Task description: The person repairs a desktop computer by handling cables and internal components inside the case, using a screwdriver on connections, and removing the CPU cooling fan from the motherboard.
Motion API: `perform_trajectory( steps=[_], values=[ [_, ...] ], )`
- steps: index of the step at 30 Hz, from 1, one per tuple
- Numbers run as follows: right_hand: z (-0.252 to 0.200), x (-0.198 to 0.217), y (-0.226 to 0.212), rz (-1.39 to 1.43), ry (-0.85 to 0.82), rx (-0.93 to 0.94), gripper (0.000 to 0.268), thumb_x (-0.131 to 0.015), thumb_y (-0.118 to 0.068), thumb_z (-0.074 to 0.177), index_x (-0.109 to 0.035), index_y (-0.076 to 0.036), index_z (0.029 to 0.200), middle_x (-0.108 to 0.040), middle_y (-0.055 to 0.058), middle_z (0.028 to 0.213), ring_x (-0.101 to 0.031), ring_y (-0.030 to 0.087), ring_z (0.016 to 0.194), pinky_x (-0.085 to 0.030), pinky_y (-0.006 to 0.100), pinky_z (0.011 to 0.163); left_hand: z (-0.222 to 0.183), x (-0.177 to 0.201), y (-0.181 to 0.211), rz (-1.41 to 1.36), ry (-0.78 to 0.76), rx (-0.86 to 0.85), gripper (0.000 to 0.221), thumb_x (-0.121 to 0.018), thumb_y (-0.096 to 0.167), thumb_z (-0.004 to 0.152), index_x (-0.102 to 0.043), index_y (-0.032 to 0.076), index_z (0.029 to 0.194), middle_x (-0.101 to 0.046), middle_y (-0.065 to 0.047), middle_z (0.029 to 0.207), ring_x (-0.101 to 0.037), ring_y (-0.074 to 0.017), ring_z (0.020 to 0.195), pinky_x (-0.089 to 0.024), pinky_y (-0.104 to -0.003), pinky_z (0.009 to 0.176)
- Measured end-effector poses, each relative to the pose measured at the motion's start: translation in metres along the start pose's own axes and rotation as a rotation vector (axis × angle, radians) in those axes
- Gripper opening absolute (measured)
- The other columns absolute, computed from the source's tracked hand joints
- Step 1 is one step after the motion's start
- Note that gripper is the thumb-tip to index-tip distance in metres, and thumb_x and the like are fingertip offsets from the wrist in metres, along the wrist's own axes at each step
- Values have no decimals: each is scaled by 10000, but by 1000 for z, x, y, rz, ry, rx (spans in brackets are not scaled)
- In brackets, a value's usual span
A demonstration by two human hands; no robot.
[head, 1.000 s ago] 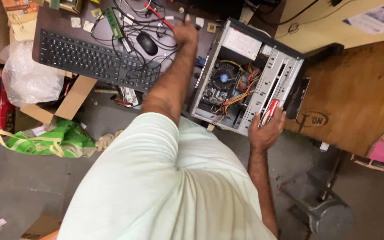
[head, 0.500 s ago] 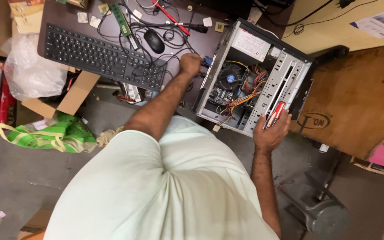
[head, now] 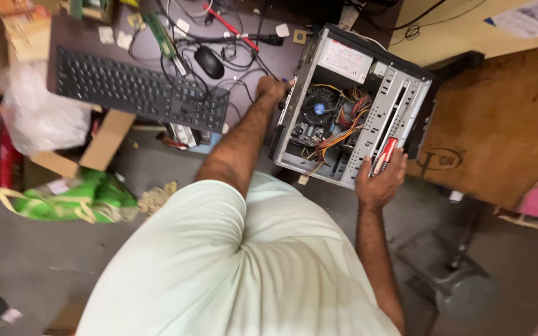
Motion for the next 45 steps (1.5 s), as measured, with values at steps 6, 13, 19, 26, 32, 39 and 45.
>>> perform_trajectory(
  steps=[6, 13, 19, 26, 32, 39, 45],
  values=[
    [0, 1, 8, 41, 14, -13, 739, -764, -224, 954, -415, 34, 1553, -486, 289, 1544, -430, 507, 1458, -360, 579, 1230, 35, -11, -20, 83, -52, -164, 373, -887, 235, 805, -731, -65, 963, -755, -126, 851, -698, -205, 726, -565, -371, 647],
    [2, 6, 5, 14, -7, -48, 737, -758, -271, 956, -415, 9, 1544, -486, 251, 1564, -392, 453, 1487, -296, 580, 1235, 25, -7, -6, -72, -219, 45, 274, -757, 93, 899, -643, -104, 1051, -720, -177, 894, -707, -259, 650, -559, -362, 482],
    [1, 8, 6, 35, -34, -78, 748, -762, -270, 959, -398, -6, 1557, -488, 245, 1574, -396, 454, 1488, -312, 596, 1216, 46, -6, -35, -348, -58, 218, 261, -704, 162, 947, -628, -87, 977, -713, -215, 814, -652, -244, 538, -490, -330, 421],
    [-2, 5, 7, 51, -26, -62, 755, -768, -271, 984, -389, -7, 1580, -473, 263, 1586, -389, 469, 1493, -319, 597, 1217, 22, 32, -11, -362, -127, -12, 246, -747, 114, 903, -549, 5, 1001, -662, -104, 820, -692, -206, 565, -575, -337, 467],
    [-3, 3, 11, 16, -40, -57, 759, -778, -274, 984, -392, 4, 1576, -476, 269, 1587, -390, 479, 1496, -299, 602, 1228, 20, 131, 21, -461, -82, -35, 241, -740, 134, 906, -635, -24, 1054, -689, -123, 832, -698, -197, 585, -617, -311, 500],
    [-4, 4, 8, 39, -30, -43, 746, -780, -250, 996, -394, 11, 1579, -488, 282, 1586, -389, 485, 1508, -314, 577, 1242, -40, 232, 67, 508, 662, -642, 616, -938, 284, 707, -628, 2, 1159, -689, -164, 983, -681, -350, 897, -554, -464, 742],
    [-4, 3, 10, 51, -35, -40, 757, -775, -234, 993, -383, 23, 1587, -487, 287, 1579, -394, 492, 1498, -319, 573, 1245, -119, 140, 53, 532, 221, -820, 311, -814, 122, 819, -727, 46, 1108, -725, -165, 1128, -664, -351, 1090, -530, -433, 968]
  ],
)
Point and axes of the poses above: each hand's wrist, its own z-axis towards the middle knuckle, its own x-axis out of the back of the hand, y = z × x, the point moved 5 cm from there along z, towards the middle knuckle
